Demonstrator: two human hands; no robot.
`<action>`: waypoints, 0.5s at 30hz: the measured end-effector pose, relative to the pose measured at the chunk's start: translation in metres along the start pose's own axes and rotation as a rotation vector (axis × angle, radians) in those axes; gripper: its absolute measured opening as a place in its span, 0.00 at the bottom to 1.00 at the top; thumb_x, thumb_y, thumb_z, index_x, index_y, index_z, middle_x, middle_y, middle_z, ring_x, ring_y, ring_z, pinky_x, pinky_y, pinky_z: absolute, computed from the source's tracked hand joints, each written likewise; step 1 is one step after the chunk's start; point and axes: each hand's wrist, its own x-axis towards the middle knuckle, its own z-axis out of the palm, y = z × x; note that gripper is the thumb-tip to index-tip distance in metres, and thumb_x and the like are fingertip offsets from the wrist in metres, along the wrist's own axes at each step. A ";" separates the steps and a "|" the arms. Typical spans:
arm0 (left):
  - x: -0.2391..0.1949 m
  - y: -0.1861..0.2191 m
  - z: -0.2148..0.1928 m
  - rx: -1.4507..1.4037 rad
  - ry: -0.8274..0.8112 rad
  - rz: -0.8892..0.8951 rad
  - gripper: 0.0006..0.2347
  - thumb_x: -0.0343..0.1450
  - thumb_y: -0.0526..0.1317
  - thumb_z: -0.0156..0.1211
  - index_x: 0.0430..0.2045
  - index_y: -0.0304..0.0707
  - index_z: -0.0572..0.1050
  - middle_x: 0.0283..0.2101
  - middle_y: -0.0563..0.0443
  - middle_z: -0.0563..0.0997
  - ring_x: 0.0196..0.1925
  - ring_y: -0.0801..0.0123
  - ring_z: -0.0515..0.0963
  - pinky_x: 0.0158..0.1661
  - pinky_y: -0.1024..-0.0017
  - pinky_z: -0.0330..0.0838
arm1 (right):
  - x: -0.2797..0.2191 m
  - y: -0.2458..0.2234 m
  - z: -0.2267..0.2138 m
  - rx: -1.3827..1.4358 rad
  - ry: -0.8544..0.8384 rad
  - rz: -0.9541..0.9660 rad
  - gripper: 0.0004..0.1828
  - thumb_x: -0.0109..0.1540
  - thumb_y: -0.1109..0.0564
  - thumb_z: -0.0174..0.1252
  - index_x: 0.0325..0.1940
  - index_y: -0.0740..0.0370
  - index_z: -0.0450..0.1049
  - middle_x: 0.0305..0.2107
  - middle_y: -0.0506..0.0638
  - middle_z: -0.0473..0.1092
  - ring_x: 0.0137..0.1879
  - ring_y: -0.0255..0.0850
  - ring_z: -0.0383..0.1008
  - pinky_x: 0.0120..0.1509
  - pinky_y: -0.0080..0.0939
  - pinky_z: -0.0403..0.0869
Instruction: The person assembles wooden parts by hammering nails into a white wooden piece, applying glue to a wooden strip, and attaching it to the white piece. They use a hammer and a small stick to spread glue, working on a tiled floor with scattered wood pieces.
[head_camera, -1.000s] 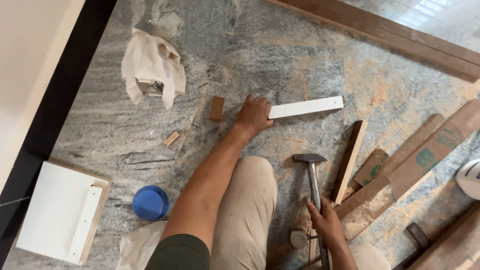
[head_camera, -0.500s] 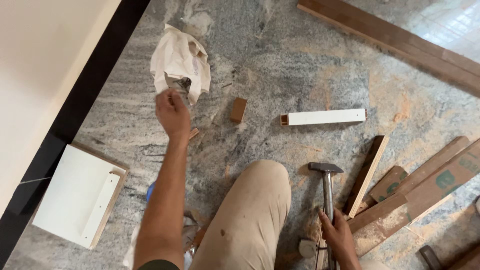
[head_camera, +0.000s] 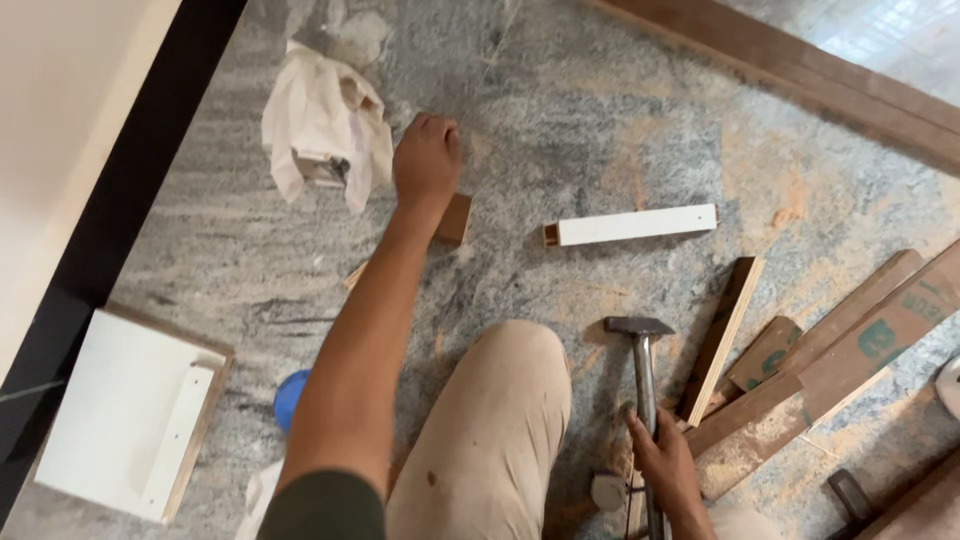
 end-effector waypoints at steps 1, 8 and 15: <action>0.024 -0.011 0.022 0.139 -0.128 -0.056 0.06 0.73 0.37 0.56 0.33 0.36 0.81 0.41 0.38 0.82 0.46 0.44 0.80 0.48 0.53 0.74 | 0.003 -0.002 0.000 0.004 0.009 -0.007 0.20 0.65 0.45 0.57 0.52 0.64 0.72 0.18 0.51 0.66 0.22 0.40 0.66 0.27 0.45 0.67; 0.061 -0.068 0.101 0.629 -0.353 -0.094 0.10 0.70 0.38 0.54 0.35 0.37 0.83 0.43 0.41 0.83 0.51 0.47 0.78 0.53 0.47 0.67 | 0.005 0.004 -0.003 -0.008 -0.011 0.005 0.24 0.64 0.45 0.58 0.58 0.62 0.71 0.22 0.51 0.68 0.24 0.39 0.68 0.28 0.43 0.69; 0.059 -0.004 0.054 0.400 0.019 0.233 0.06 0.76 0.37 0.56 0.41 0.34 0.78 0.45 0.42 0.80 0.49 0.50 0.76 0.53 0.51 0.67 | -0.002 -0.008 -0.006 0.000 -0.032 -0.012 0.28 0.65 0.43 0.57 0.64 0.61 0.68 0.22 0.49 0.67 0.25 0.39 0.66 0.30 0.43 0.67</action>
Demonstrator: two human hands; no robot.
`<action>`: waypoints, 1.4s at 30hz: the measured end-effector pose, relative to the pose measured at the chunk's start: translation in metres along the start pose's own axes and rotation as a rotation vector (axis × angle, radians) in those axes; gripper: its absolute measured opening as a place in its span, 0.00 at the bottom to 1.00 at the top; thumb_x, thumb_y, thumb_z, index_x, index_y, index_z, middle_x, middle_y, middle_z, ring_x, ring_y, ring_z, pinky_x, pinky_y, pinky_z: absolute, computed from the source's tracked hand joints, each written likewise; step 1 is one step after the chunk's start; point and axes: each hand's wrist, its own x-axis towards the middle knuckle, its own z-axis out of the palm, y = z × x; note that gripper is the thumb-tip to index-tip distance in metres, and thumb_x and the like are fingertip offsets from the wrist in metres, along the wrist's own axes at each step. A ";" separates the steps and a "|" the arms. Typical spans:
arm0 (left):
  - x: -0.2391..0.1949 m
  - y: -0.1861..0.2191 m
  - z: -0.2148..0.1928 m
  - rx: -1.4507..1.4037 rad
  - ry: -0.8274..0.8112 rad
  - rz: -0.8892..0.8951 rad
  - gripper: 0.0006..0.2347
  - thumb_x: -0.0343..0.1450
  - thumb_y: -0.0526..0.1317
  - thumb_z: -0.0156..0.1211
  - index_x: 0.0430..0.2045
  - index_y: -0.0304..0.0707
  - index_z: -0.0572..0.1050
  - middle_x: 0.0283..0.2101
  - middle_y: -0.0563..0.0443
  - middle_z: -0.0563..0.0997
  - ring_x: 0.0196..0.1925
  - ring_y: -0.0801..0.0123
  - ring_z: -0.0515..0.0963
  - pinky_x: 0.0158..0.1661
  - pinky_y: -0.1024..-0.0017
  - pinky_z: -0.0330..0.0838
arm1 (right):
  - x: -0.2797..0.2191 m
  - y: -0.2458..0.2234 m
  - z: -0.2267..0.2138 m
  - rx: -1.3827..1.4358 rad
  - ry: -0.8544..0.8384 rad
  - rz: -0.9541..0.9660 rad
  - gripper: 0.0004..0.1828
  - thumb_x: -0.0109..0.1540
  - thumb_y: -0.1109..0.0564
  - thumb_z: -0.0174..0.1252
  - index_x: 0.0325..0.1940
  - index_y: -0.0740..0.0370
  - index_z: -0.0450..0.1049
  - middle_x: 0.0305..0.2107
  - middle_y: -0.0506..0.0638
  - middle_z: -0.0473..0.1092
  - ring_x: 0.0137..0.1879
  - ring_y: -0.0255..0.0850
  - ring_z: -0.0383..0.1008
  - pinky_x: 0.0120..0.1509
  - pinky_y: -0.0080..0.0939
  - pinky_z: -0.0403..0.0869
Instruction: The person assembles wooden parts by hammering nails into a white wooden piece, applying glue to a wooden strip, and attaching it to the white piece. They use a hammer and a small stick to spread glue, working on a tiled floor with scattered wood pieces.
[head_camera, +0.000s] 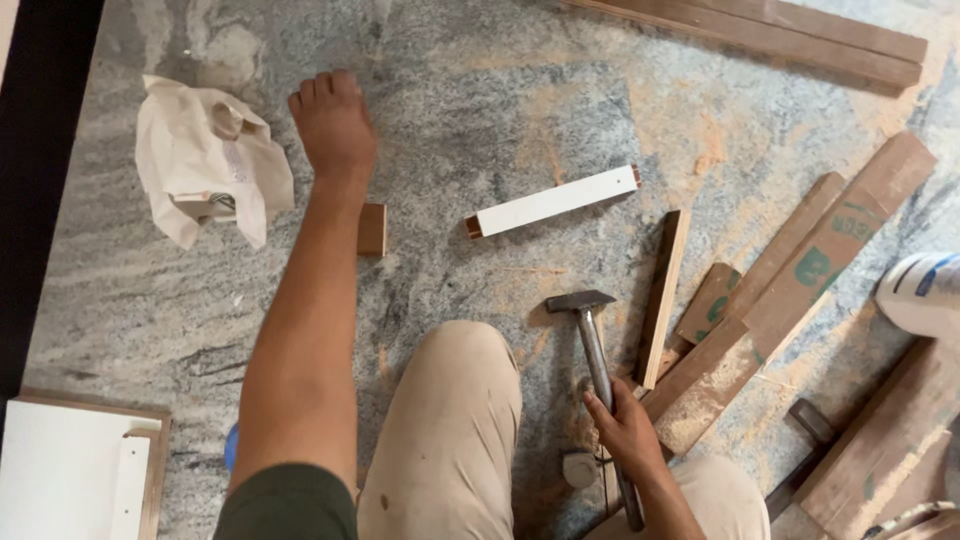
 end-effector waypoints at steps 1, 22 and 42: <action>-0.004 0.013 -0.014 -0.090 0.098 0.038 0.06 0.78 0.36 0.56 0.43 0.34 0.77 0.46 0.43 0.80 0.49 0.52 0.77 0.52 0.53 0.69 | -0.001 -0.001 -0.002 -0.025 -0.013 0.020 0.28 0.65 0.43 0.57 0.64 0.61 0.68 0.22 0.49 0.67 0.25 0.39 0.66 0.30 0.43 0.67; -0.116 0.149 -0.031 -1.093 -0.241 -0.288 0.09 0.72 0.36 0.65 0.44 0.35 0.81 0.41 0.46 0.85 0.45 0.63 0.84 0.45 0.69 0.78 | -0.019 0.006 -0.009 -0.054 0.035 -0.059 0.38 0.62 0.39 0.58 0.72 0.58 0.62 0.27 0.52 0.72 0.28 0.40 0.72 0.32 0.43 0.72; -0.121 0.154 -0.031 -0.810 -0.190 -0.074 0.04 0.71 0.36 0.67 0.37 0.38 0.83 0.38 0.46 0.85 0.42 0.57 0.84 0.43 0.61 0.79 | -0.018 0.006 -0.009 -0.078 0.011 -0.022 0.35 0.64 0.40 0.56 0.73 0.55 0.61 0.27 0.53 0.72 0.27 0.41 0.72 0.32 0.44 0.72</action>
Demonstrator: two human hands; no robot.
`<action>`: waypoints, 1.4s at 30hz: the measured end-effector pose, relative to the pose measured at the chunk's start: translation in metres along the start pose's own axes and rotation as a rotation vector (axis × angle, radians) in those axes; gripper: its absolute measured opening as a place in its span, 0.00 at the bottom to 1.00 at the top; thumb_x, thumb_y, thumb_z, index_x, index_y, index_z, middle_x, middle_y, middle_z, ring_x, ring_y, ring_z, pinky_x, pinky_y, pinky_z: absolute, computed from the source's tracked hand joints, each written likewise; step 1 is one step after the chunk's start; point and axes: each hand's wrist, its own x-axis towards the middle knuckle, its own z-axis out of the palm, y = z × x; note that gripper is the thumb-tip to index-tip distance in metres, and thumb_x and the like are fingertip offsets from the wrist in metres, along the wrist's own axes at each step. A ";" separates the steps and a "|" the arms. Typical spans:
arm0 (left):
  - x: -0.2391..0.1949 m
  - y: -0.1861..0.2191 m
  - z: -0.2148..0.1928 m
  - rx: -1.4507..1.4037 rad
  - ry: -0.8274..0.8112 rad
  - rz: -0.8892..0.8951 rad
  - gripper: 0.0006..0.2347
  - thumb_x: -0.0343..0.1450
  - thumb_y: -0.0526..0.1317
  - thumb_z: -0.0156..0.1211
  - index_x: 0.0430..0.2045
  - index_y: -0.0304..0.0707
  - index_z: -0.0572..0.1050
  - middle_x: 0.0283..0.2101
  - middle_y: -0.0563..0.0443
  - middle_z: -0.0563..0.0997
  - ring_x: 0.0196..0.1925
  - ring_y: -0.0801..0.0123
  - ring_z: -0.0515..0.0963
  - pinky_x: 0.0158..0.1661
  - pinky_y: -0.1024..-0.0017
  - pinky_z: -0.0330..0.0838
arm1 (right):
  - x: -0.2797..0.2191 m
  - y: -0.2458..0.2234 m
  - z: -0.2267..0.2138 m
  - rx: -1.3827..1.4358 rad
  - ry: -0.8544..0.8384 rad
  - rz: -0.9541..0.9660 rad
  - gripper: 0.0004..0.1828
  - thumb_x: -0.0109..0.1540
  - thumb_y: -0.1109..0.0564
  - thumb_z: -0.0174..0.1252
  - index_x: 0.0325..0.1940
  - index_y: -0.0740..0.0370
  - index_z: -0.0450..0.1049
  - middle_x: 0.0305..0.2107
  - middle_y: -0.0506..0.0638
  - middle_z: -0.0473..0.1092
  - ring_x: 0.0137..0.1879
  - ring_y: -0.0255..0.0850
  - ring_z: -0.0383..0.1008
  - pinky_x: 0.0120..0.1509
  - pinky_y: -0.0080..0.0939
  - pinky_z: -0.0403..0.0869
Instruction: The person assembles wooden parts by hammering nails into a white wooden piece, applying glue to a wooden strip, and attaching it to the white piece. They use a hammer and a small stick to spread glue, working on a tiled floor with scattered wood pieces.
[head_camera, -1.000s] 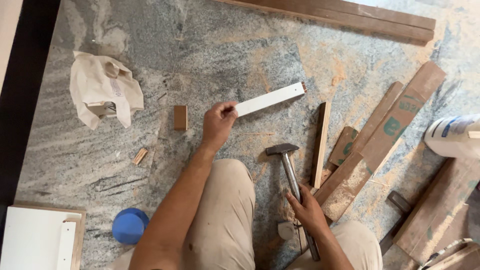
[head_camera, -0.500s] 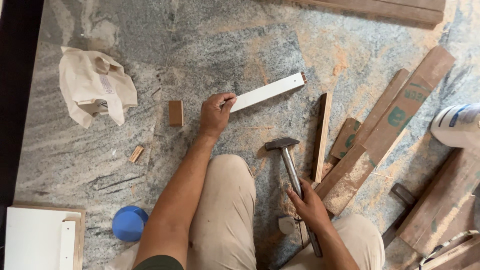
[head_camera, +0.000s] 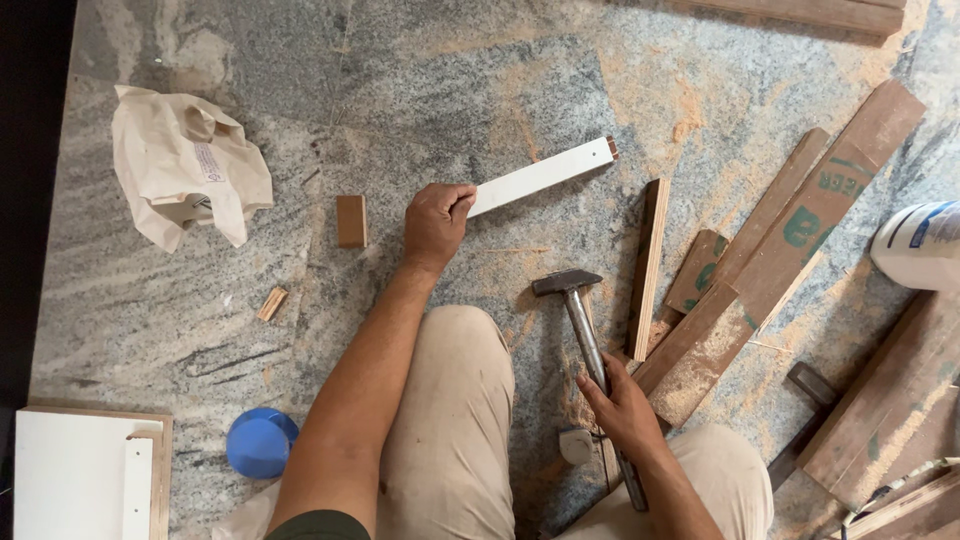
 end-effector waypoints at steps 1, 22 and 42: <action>0.000 0.001 0.000 0.006 0.006 0.012 0.04 0.71 0.35 0.67 0.36 0.38 0.83 0.38 0.46 0.85 0.42 0.56 0.84 0.43 0.61 0.78 | -0.001 0.000 -0.001 -0.009 0.002 0.001 0.34 0.65 0.41 0.56 0.72 0.55 0.62 0.26 0.53 0.72 0.28 0.40 0.72 0.32 0.44 0.72; -0.002 -0.011 0.008 0.009 -0.069 -0.059 0.17 0.70 0.34 0.68 0.54 0.38 0.74 0.38 0.50 0.84 0.42 0.61 0.84 0.45 0.62 0.79 | -0.005 -0.100 -0.024 -0.196 0.532 -0.994 0.30 0.72 0.57 0.51 0.79 0.57 0.55 0.35 0.50 0.71 0.31 0.35 0.71 0.30 0.37 0.72; 0.000 -0.023 0.008 0.054 -0.021 0.099 0.19 0.71 0.37 0.66 0.57 0.36 0.72 0.35 0.53 0.83 0.45 0.58 0.79 0.56 0.57 0.68 | 0.035 -0.128 -0.004 -0.581 0.511 -0.691 0.31 0.71 0.50 0.51 0.78 0.31 0.54 0.28 0.50 0.68 0.23 0.40 0.67 0.21 0.42 0.69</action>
